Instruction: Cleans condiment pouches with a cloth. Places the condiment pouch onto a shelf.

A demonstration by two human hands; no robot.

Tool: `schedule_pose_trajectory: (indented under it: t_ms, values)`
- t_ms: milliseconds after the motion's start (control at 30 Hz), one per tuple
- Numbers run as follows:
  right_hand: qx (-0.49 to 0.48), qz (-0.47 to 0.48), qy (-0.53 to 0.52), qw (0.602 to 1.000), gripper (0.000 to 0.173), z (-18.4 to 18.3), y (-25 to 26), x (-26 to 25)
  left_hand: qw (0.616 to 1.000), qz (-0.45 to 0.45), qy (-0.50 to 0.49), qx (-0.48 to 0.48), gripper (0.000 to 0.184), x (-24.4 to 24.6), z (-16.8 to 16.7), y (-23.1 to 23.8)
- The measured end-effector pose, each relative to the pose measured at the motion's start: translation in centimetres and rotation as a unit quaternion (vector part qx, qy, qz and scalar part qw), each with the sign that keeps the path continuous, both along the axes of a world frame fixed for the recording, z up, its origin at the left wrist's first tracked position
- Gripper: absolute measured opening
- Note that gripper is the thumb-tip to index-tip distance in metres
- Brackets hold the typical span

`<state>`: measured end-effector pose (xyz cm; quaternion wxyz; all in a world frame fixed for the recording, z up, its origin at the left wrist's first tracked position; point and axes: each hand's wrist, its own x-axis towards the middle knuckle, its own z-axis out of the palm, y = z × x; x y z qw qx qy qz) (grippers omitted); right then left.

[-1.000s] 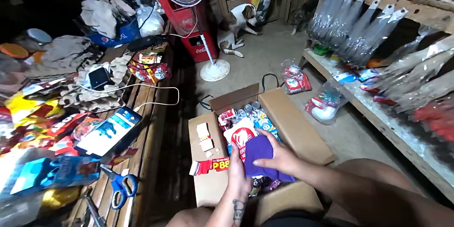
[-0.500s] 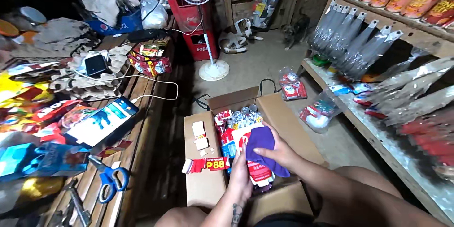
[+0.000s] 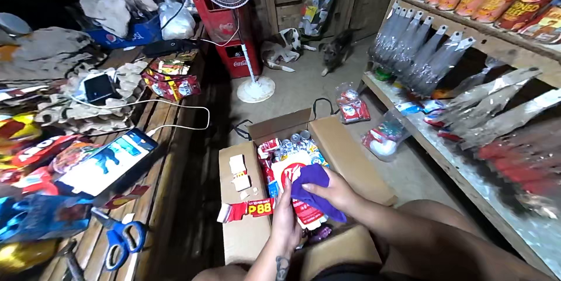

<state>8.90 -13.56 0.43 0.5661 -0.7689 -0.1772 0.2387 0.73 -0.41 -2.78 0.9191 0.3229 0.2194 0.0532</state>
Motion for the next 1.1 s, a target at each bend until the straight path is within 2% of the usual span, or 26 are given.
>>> schedule_pose_trajectory:
  t_ms: [133, 767, 933, 1100]
  values:
    - [0.025, -0.013, 0.012, 1.000, 0.061, -0.5, 0.0, -0.1, 1.000, -0.010, -0.018, 0.000, 0.047, -0.3, 0.4, 0.0]
    - [-0.048, 0.013, 0.033, 0.998, 0.071, 0.4, -0.3, 0.2, 1.000, -0.012, -0.010, -0.007, 0.043, -0.1, 0.3, -0.3]
    - [-0.061, 0.021, 0.037, 0.997, 0.078, 0.2, -0.4, 0.4, 1.000, -0.004, 0.015, 0.013, 0.044, 0.1, 0.5, -0.5]
    - [-0.063, 0.080, 0.047, 0.994, 0.095, 1.1, -0.3, -0.2, 0.994, 0.065, 0.000, 0.090, 0.047, 0.1, 0.9, -0.2]
